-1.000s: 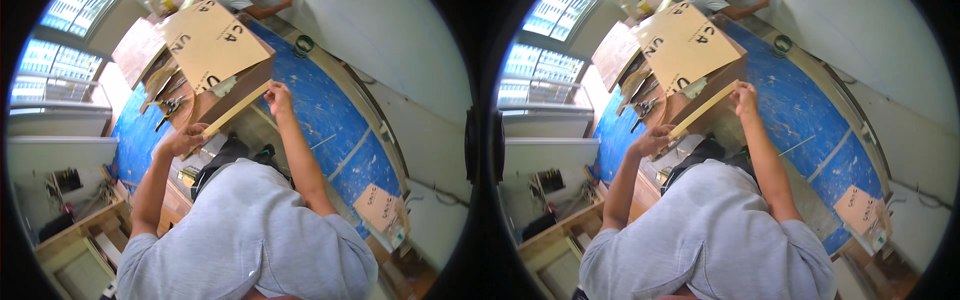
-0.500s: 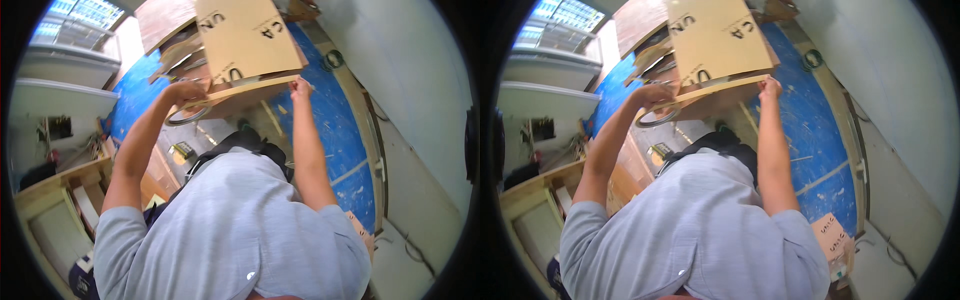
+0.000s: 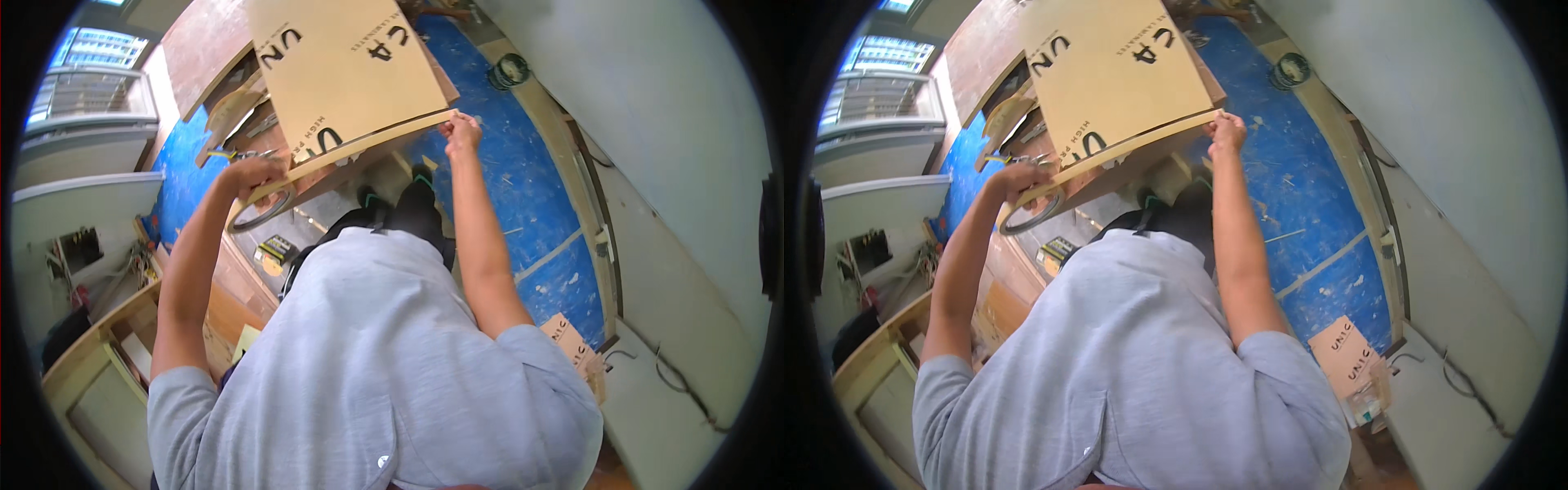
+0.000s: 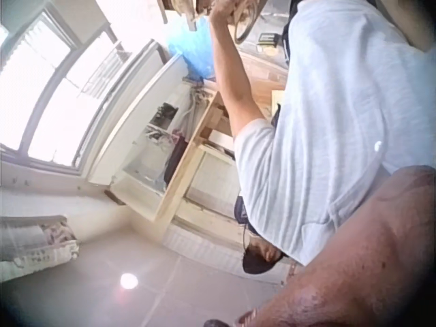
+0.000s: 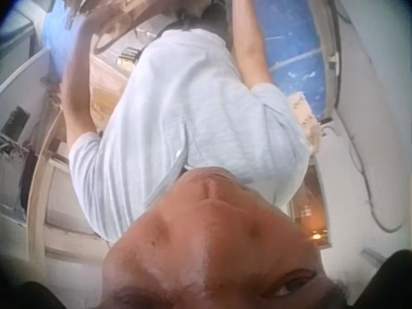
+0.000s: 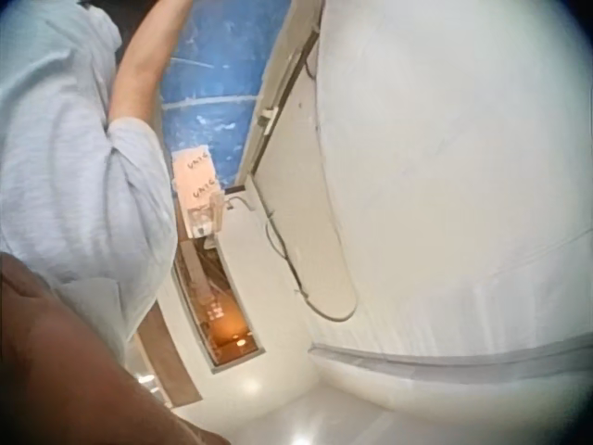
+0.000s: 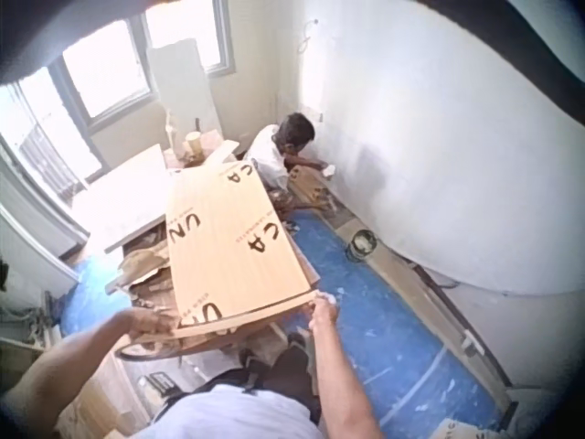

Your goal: The person trims a roll of veneer edging using a pair of shears and then applies glue from a squeeze bottle to the back of the veneer strip before pressing a larger laminate panel onto a work surface.

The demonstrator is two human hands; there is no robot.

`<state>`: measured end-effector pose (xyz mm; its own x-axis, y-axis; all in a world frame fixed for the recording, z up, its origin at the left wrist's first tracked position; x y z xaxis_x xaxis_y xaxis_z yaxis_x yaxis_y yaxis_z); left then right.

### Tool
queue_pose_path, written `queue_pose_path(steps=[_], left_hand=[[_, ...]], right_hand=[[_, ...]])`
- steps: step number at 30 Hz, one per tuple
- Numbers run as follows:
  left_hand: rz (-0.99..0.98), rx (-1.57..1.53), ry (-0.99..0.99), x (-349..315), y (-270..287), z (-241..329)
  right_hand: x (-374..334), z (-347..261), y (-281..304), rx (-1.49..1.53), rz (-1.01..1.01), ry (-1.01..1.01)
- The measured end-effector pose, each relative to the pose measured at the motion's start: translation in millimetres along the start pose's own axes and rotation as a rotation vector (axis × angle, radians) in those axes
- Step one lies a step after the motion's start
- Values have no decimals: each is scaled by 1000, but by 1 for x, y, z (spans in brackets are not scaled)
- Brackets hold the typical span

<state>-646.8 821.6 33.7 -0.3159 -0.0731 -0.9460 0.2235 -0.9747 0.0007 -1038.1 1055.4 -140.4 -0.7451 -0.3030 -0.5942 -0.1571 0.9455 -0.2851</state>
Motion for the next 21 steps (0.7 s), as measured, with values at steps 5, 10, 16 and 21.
queue_pose_path(steps=[5, 10, 16, 21], left_hand=[[-189, 522, -326, 27, 13, -4], [-21, 149, 189, 9, -1, 11], [-95, 40, 172, 28, 7, -13], [-97, 92, 239, 6, -1, 7]], right_hand=[[7, -12, -1, -35, -82, -86], [11, -12, 4, -45, -112, -151], [12, -10, -3, -118, -171, -136], [4, -16, -11, -96, -152, -163]])
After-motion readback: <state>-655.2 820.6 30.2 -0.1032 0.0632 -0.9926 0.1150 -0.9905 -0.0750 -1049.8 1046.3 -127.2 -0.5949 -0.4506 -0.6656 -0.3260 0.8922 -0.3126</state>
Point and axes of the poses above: each hand's wrist, its own x-axis towards the middle knuckle, its own y-axis out of the back of the hand, z = x × y, the point moved 6 cm from there along x, towards the middle knuckle, and after that the axes turned 3 degrees about -z, right-handed, at the moved point
